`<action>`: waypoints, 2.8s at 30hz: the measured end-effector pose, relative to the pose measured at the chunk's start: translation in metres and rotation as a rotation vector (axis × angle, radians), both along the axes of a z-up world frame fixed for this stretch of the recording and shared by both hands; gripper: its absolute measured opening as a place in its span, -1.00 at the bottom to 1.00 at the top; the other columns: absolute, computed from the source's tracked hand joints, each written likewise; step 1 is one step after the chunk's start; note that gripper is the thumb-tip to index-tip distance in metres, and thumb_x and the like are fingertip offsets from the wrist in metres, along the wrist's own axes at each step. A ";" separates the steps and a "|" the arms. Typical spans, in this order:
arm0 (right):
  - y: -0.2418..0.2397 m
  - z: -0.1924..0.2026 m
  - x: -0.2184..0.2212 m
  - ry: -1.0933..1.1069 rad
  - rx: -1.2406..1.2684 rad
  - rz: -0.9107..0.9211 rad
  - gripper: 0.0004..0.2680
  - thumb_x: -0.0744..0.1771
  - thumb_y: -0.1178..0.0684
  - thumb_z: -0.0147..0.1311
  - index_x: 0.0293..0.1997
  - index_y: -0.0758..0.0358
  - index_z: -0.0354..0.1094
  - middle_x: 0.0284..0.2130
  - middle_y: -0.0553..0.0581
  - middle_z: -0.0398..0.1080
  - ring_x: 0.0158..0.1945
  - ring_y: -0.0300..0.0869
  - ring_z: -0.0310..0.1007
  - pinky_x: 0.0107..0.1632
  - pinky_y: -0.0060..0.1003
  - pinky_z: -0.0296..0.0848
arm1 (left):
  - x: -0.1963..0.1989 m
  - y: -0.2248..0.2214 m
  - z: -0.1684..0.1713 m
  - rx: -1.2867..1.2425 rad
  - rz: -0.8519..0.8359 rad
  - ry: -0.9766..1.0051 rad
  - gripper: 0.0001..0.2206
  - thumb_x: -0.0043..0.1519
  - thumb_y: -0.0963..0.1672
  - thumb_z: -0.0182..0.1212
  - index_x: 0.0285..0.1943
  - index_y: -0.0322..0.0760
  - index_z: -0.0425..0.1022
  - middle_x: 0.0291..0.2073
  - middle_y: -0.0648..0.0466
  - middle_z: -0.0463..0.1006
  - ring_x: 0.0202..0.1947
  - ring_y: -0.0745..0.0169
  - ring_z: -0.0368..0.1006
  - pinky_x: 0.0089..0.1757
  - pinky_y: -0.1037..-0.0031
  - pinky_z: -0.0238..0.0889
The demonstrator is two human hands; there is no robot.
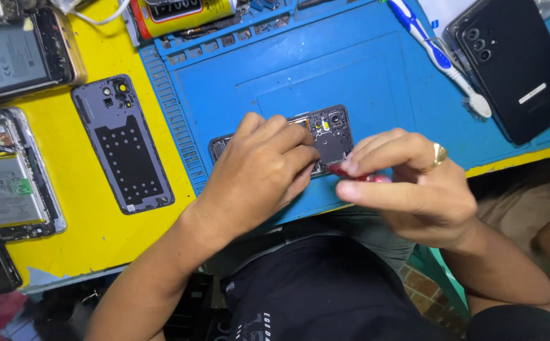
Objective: A person is disassembling a smartphone on a repair bench, using a screwdriver to remove internal screws and prying out components.
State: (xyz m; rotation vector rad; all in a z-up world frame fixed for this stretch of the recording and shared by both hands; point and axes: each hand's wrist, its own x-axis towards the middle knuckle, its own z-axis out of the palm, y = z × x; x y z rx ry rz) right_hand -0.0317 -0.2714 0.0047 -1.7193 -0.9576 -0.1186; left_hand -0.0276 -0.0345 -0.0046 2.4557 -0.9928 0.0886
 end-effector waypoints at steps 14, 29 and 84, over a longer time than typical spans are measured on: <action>-0.009 -0.007 -0.013 0.003 -0.087 -0.073 -0.65 0.47 0.41 -0.10 0.46 0.43 -0.05 0.05 0.55 0.46 0.09 0.17 0.66 0.15 -0.13 0.72 | 0.001 0.004 -0.005 -0.167 -0.023 0.084 -0.91 0.24 -0.16 0.40 -0.15 -0.26 0.62 -0.23 0.09 0.46 -0.21 0.05 0.33 -0.18 0.21 0.07; -0.017 -0.010 -0.025 -0.006 -0.074 -0.133 -0.59 0.44 0.46 -0.02 0.45 0.36 -0.02 -0.03 0.53 0.47 0.03 0.21 0.66 0.15 -0.07 0.79 | 0.005 -0.020 0.012 0.202 -0.161 -0.384 -0.75 0.14 -0.26 0.19 -0.58 -0.04 0.44 -0.51 0.13 0.33 -0.40 0.11 0.25 -0.25 0.31 0.14; -0.014 -0.008 -0.027 -0.100 -0.106 -0.169 -0.77 0.39 0.45 0.10 0.15 0.53 0.22 -0.13 0.60 0.45 -0.08 0.23 0.59 0.02 -0.03 0.69 | 0.014 -0.035 -0.027 0.221 -0.055 -0.055 -0.82 0.13 -0.16 0.19 -0.51 0.06 0.58 -0.47 0.15 0.54 -0.44 0.03 0.51 -0.27 0.18 0.13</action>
